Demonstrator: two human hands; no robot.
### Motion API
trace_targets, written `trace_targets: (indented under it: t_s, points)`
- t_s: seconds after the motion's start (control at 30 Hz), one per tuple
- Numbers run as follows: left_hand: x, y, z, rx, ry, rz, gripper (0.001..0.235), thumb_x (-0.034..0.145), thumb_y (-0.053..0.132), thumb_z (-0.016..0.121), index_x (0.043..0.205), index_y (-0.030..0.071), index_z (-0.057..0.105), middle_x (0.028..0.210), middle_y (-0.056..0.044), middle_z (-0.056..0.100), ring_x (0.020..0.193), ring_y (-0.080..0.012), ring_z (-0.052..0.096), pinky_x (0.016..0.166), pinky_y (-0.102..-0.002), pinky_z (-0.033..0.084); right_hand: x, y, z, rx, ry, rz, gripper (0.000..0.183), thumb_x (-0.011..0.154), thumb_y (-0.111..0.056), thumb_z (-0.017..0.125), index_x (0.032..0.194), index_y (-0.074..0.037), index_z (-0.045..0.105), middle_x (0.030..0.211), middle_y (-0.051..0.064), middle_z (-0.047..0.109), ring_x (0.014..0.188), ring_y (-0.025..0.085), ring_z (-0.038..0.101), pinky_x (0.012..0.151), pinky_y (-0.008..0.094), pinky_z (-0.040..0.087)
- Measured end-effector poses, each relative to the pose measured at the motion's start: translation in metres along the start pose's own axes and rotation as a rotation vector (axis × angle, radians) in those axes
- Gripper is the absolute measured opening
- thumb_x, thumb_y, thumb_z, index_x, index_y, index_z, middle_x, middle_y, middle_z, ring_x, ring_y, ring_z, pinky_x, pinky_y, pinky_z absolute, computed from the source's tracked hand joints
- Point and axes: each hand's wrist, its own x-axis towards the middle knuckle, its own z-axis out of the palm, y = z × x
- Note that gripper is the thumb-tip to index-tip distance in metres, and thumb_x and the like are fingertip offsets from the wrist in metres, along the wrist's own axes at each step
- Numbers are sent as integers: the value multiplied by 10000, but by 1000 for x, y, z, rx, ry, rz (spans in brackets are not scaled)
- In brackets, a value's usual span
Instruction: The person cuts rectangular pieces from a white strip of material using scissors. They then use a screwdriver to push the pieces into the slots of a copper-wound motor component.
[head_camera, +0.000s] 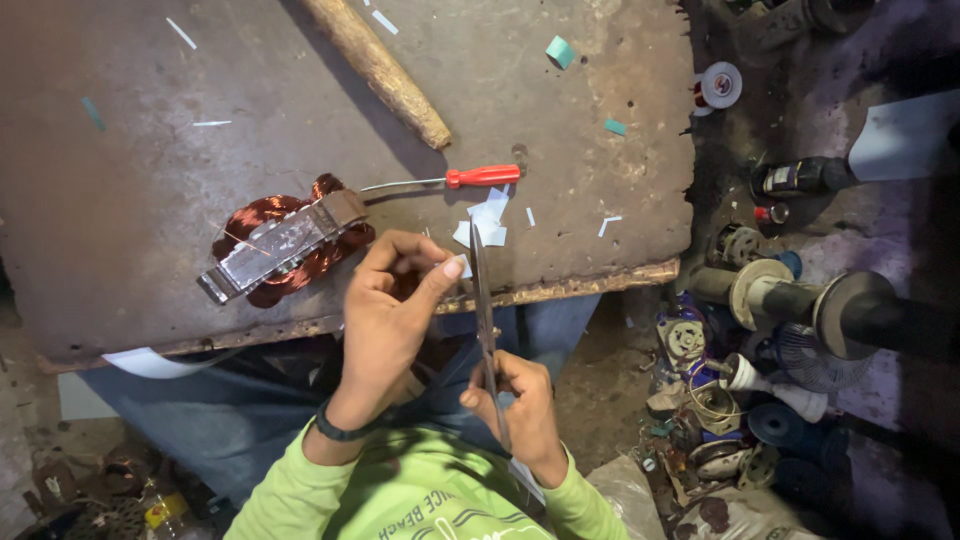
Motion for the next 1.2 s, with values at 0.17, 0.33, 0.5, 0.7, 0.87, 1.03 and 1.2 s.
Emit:
trace_targets:
  t_s: [0.17,0.33,0.5,0.7,0.87,1.03,1.2]
  points:
    - [3,11,4,-149,34,-92,250,937,37,725,1178,32,660,989,-15,704,840,-60,652,762,-211,536,-1,0,2,-32,18,-2,308,792,-237,851,772,-20,634,607,-10,565,554,63,491,508,244,404]
    - [3,9,6,-120,46,-26,281,937,25,690,1215,25,657,987,-6,702,834,-56,691,759,-219,589,-7,7,6,-90,46,-37,272,774,-201,847,773,-20,644,622,-9,583,583,70,514,534,253,432]
    - [2,6,7,-19,31,59,266,942,-3,725,1197,-4,648,973,-9,705,852,-44,641,753,-190,522,-13,12,8,-56,21,-30,240,765,-152,838,779,-17,639,657,6,619,612,78,563,564,257,466]
    - [2,14,9,96,3,41,225,922,-16,705,1147,-4,700,962,-2,725,852,-33,659,750,-180,526,-15,10,12,-104,47,-4,253,730,-149,853,769,-9,647,631,26,625,581,95,559,549,268,460]
    - [-1,15,10,188,30,77,209,912,-21,721,1120,-7,715,927,1,707,834,-33,640,747,-178,518,-14,7,14,-112,61,-22,230,727,-131,836,760,-13,641,627,31,623,581,98,565,553,271,469]
    - [-3,17,12,183,38,50,200,904,-17,721,1104,-6,720,906,8,704,808,-27,628,719,-172,514,-15,6,16,-104,69,-33,237,729,-121,843,740,-10,634,607,31,612,571,99,546,540,274,457]
    - [-4,19,12,137,22,34,205,897,-26,710,1103,-18,711,919,4,714,820,-29,648,727,-175,530,-16,5,15,-120,64,-37,256,758,-112,849,721,-1,621,578,38,566,549,98,490,515,280,423]
